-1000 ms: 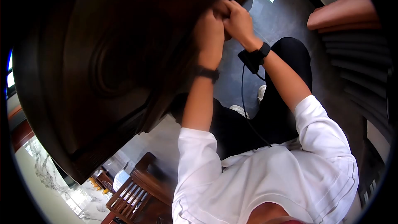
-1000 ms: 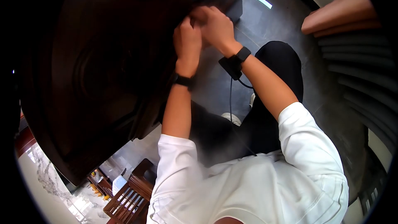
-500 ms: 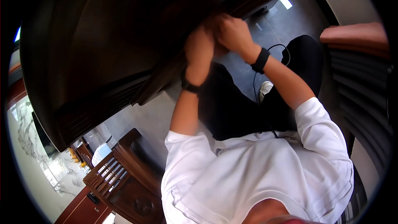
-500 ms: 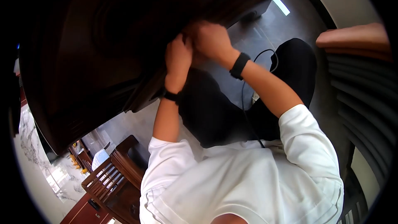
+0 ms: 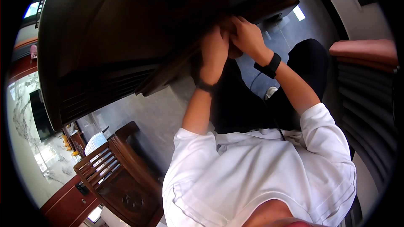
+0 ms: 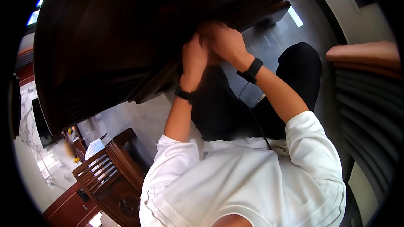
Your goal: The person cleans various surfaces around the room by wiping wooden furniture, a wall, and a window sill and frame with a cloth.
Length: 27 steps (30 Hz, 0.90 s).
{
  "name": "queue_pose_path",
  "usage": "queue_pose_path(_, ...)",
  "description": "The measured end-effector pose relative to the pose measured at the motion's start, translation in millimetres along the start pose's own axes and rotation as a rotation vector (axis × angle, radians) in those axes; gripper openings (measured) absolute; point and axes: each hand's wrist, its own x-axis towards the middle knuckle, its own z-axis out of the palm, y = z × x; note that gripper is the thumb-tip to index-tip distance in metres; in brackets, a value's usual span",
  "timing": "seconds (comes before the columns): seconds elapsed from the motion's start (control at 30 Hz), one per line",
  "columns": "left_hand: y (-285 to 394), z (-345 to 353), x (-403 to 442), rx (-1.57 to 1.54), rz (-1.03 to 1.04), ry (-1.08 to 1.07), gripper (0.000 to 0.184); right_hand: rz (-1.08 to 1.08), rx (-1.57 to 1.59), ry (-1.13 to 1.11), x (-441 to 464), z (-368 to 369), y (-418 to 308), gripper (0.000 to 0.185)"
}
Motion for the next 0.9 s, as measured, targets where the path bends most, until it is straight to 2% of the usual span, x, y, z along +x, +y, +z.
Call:
queue_pose_path(0.1,-12.6,-16.6,-27.6,-0.052,0.01,0.126,0.029,-0.095,0.056,-0.078,-9.1,1.7,-22.6,0.036)
queue_pose_path(0.23,-31.2,-57.8,-62.6,-0.061,0.01,0.44,0.035,-0.401,0.171,0.036,-8.1,37.0,-55.7,0.039)
queue_pose_path(0.3,-41.4,-79.7,-71.4,-0.112,-0.015,0.545,0.046,-0.472,0.251,0.019,-0.7,51.9,-84.1,0.037)
queue_pose_path(0.37,-45.0,-96.3,-70.5,-0.063,0.08,0.72,0.049,-0.611,0.231,0.078,8.9,48.5,-113.3,0.035)
queue_pose_path(0.43,-36.2,-106.1,-58.0,-0.214,0.175,0.884,0.049,-0.69,0.251,0.194,20.5,42.5,-136.8,0.033)
queue_pose_path(0.53,-5.9,-114.2,-36.6,-0.328,0.227,0.954,0.05,-0.708,0.246,0.352,32.1,14.1,-143.4,0.031)
queue_pose_path(0.63,7.2,-101.7,-11.4,-0.196,0.383,0.87,0.051,-0.596,0.219,0.445,36.3,-9.8,-123.8,0.039)
queue_pose_path(0.67,17.4,-94.7,-9.5,-0.148,0.323,0.804,0.051,-0.541,0.218,0.463,35.7,-13.8,-112.0,0.042)
queue_pose_path(0.7,26.9,-89.9,-4.8,-0.059,0.402,0.76,0.049,-0.489,0.218,0.485,37.2,-15.9,-100.4,0.045)
queue_pose_path(0.73,28.4,-80.6,-1.6,-0.052,0.396,0.704,0.047,-0.472,0.242,0.518,38.4,-9.1,-85.8,0.049)
queue_pose_path(0.83,21.0,-55.6,-3.4,-0.035,0.341,0.541,0.041,-0.32,0.231,0.456,26.4,6.0,-55.2,0.043)
queue_pose_path(0.9,9.8,-49.0,-13.0,-0.04,0.283,0.484,0.037,-0.32,0.22,0.404,19.0,25.7,-45.8,0.038)
